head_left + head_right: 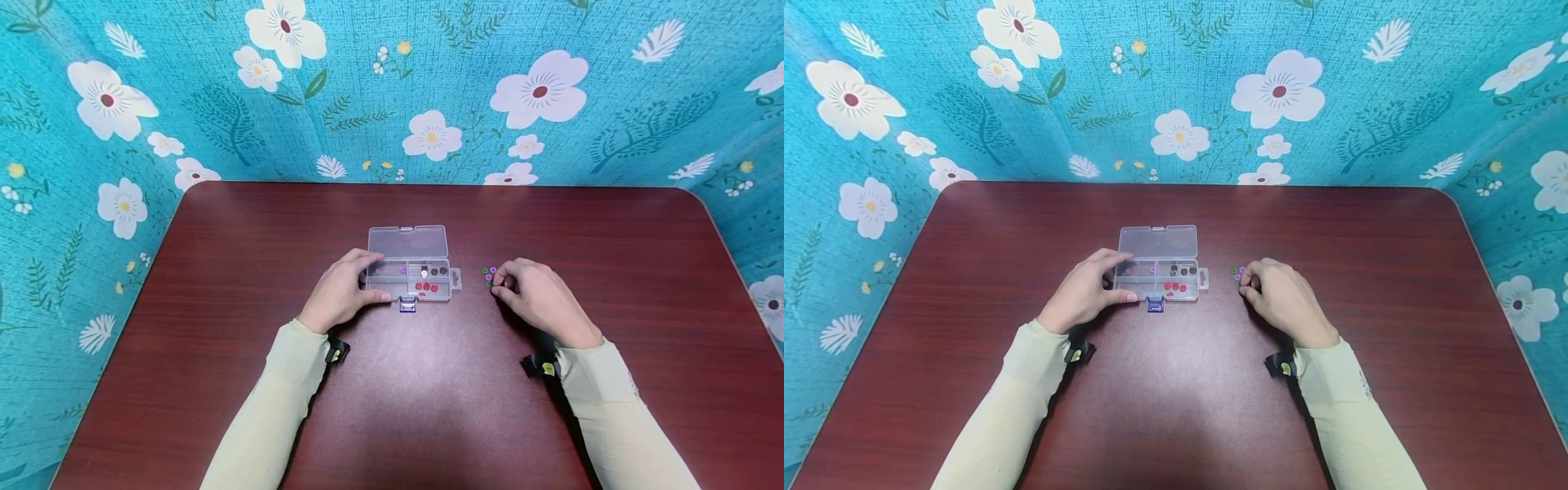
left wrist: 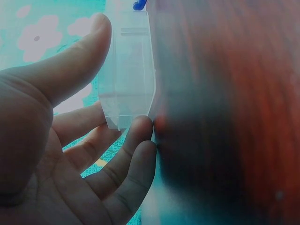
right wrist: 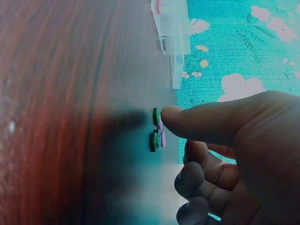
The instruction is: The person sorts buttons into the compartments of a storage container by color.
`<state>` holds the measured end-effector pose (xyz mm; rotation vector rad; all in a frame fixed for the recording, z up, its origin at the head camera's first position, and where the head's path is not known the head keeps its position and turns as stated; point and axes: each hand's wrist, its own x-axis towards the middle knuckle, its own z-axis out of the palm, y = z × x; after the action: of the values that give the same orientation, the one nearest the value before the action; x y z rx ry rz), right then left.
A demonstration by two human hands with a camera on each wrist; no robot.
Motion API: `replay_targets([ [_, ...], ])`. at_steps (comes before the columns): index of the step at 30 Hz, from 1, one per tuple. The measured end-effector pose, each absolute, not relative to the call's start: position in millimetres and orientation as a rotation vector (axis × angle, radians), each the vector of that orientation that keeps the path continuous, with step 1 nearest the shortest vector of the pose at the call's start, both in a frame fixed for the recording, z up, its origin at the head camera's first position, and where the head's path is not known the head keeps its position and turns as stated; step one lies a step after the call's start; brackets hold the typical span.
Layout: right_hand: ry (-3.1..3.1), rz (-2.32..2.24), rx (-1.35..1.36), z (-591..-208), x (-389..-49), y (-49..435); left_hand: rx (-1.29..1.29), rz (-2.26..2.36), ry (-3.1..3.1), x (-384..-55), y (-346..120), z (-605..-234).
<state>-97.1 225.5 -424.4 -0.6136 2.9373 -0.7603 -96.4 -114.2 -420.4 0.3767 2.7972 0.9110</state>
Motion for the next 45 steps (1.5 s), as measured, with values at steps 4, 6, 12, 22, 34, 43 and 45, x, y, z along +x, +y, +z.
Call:
replay_targets([
  [4,2.944,-0.758,-0.629,-424.0,-97.2,225.8,0.386,0.915,2.8,-96.8,-113.9,-420.4],
  [6,2.951,-0.759,-0.636,-423.9,-97.3,225.8,0.387,0.914,2.801,-96.9,-113.9,-420.4],
  [12,2.978,-0.771,-0.655,-422.6,-97.1,225.1,0.381,0.916,2.795,-96.3,-114.1,-420.4],
  [22,3.011,-0.775,-0.69,-420.3,-98.0,221.5,0.376,0.92,2.793,-96.5,-114.1,-421.2],
  [34,3.005,-0.799,-0.675,-415.1,-98.4,214.9,0.379,0.921,2.796,-96.7,-114.6,-421.9],
  [43,3.003,-0.812,-0.692,-412.3,-99.7,208.6,0.381,0.922,2.799,-97.3,-115.0,-422.9],
  [45,3.004,-0.815,-0.695,-412.0,-100.2,207.5,0.381,0.922,2.798,-97.2,-114.8,-422.6],
])
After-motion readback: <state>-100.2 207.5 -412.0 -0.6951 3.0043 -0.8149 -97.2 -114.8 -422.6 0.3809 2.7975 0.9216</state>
